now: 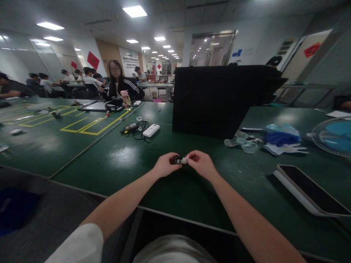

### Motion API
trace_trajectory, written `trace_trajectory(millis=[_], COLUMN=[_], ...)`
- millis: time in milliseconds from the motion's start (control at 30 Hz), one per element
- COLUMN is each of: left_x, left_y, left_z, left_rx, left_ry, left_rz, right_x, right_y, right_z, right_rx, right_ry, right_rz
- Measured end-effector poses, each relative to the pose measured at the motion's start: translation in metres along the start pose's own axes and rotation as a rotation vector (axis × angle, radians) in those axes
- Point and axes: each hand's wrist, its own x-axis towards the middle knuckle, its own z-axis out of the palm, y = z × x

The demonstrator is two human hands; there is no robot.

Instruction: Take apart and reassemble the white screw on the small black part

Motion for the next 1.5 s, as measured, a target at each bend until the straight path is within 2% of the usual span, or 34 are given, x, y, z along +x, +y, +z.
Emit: trace_trajectory(millis=[133, 200, 267, 300, 333, 433, 533, 667, 900, 1033, 1167, 1300, 1400, 1500], left_x=[0.003, 0.003, 0.003, 0.002, 0.001, -0.001, -0.002, -0.002, -0.001, -0.001, -0.002, -0.008, -0.017, -0.028], left_y=[-0.005, -0.004, -0.001, 0.001, 0.002, 0.006, 0.005, 0.002, -0.001, -0.006, -0.020, -0.045, -0.062, -0.071], left_z=[0.003, 0.003, 0.001, 0.000, -0.001, -0.005, -0.006, -0.005, -0.002, -0.007, -0.032, -0.077, -0.111, -0.134], left_rx=[-0.065, -0.083, -0.102, -0.107, -0.108, -0.091, -0.058, -0.003, 0.025, 0.056, 0.190, 0.430, 0.622, 0.803], left_ry=[-0.011, -0.024, -0.039, -0.049, -0.058, -0.076, -0.076, -0.107, -0.123, -0.106, 0.041, 0.237, 0.284, 0.267], left_rz=[0.003, -0.014, -0.038, -0.048, -0.054, -0.067, -0.078, -0.068, -0.034, -0.005, 0.003, -0.065, -0.115, -0.085], right_x=[-0.002, 0.002, 0.008, 0.011, 0.014, 0.020, 0.022, 0.025, 0.026, 0.025, 0.024, 0.025, 0.025, 0.025], right_y=[-0.008, -0.008, -0.002, 0.004, 0.012, 0.039, 0.061, 0.073, 0.076, 0.074, 0.074, 0.073, 0.072, 0.072], right_z=[-0.003, -0.011, -0.024, -0.033, -0.042, -0.067, -0.080, -0.079, -0.079, -0.079, -0.078, -0.077, -0.077, -0.077], right_rx=[-0.008, 0.074, 0.270, 0.420, 0.588, 0.916, 1.097, 1.153, 1.160, 1.123, 1.073, 1.075, 1.059, 1.097], right_ry=[-0.091, -0.075, 0.065, 0.189, 0.261, 0.365, 0.430, 0.432, 0.461, 0.455, 0.453, 0.458, 0.451, 0.470], right_rz=[0.049, 0.095, 0.150, 0.180, 0.220, 0.375, 0.515, 0.556, 0.558, 0.553, 0.544, 0.551, 0.537, 0.554])
